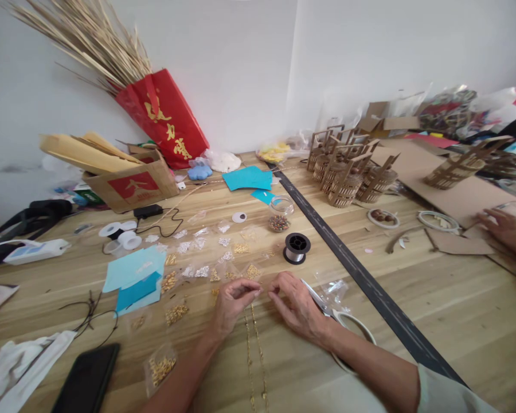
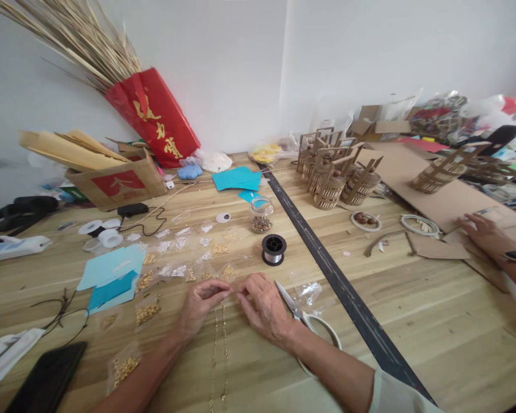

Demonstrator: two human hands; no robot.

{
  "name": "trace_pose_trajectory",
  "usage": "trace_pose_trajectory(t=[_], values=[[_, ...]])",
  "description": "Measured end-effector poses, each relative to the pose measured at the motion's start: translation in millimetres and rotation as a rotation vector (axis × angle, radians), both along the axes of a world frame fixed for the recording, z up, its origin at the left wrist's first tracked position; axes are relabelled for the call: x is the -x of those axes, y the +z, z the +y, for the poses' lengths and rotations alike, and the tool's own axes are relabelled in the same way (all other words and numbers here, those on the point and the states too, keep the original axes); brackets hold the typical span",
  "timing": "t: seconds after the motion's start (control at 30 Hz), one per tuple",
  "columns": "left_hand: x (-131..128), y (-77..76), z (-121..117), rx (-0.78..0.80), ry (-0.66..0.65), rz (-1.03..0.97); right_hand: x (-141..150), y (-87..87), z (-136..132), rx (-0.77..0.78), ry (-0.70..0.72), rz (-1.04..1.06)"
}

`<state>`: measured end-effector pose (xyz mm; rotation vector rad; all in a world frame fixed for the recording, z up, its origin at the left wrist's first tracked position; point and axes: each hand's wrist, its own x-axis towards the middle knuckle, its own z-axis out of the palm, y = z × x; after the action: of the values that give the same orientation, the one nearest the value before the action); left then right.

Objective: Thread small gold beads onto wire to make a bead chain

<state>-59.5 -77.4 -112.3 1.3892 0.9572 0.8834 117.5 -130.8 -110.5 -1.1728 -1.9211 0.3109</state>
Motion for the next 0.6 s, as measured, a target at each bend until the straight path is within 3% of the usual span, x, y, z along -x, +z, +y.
trace_pose_trajectory(t=[0.6], values=[[-1.6, 3.4, -1.4, -0.027, -0.007, 0.006, -0.2, -2.0, 0.5, 0.001, 0.015, -0.008]])
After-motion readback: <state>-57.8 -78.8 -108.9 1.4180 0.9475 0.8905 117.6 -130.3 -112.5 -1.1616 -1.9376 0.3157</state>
